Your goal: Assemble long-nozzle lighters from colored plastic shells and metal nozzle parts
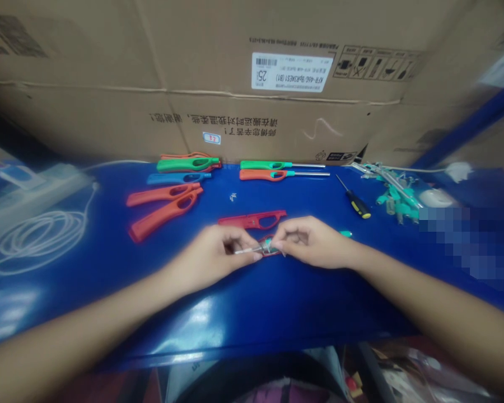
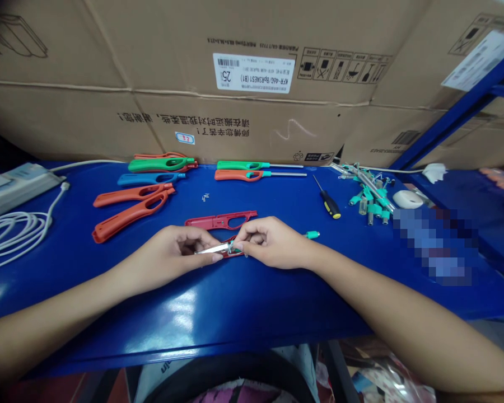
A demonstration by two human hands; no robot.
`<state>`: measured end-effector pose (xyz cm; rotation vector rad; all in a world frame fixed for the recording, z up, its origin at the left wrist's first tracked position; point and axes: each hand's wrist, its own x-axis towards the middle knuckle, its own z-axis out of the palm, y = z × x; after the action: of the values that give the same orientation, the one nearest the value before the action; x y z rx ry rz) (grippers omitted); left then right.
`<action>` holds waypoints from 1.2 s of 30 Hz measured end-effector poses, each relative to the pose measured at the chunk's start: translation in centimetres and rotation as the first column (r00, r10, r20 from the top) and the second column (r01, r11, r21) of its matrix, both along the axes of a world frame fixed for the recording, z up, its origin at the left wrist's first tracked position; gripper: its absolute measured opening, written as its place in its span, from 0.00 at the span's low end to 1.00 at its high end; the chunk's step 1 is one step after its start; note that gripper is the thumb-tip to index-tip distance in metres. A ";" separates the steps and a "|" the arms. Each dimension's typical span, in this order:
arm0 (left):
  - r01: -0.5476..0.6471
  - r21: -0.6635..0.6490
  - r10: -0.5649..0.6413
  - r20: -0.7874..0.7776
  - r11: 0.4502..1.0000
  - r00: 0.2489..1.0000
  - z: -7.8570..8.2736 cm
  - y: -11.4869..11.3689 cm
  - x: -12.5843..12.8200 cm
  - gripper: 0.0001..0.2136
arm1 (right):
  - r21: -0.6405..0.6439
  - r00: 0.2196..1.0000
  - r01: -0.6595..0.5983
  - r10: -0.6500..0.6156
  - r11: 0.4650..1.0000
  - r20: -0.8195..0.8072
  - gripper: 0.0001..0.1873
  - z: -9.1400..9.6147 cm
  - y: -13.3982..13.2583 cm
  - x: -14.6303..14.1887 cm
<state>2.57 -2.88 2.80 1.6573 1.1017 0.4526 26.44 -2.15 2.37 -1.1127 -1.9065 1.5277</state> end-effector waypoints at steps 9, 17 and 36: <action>-0.039 0.000 0.039 0.017 0.999 0.999 -0.1 -0.2 0.3 0.14 | -0.048 1.000 0.024 -0.023 0.999 0.008 0.10 0.7 -0.2 -0.3; -0.058 0.003 0.058 0.037 0.998 0.998 -0.8 -0.1 0.3 0.14 | -0.113 0.996 0.092 -0.090 0.989 0.024 0.11 0.7 0.0 -0.6; -0.117 0.029 0.116 0.037 0.993 0.993 -0.9 -0.1 0.6 0.15 | -0.111 0.985 0.174 -0.172 0.978 0.028 0.18 1.2 0.0 -0.6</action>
<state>3.13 -2.99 1.86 1.6114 1.1743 0.5746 25.79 -2.14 3.53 -1.3094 -1.7021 1.5481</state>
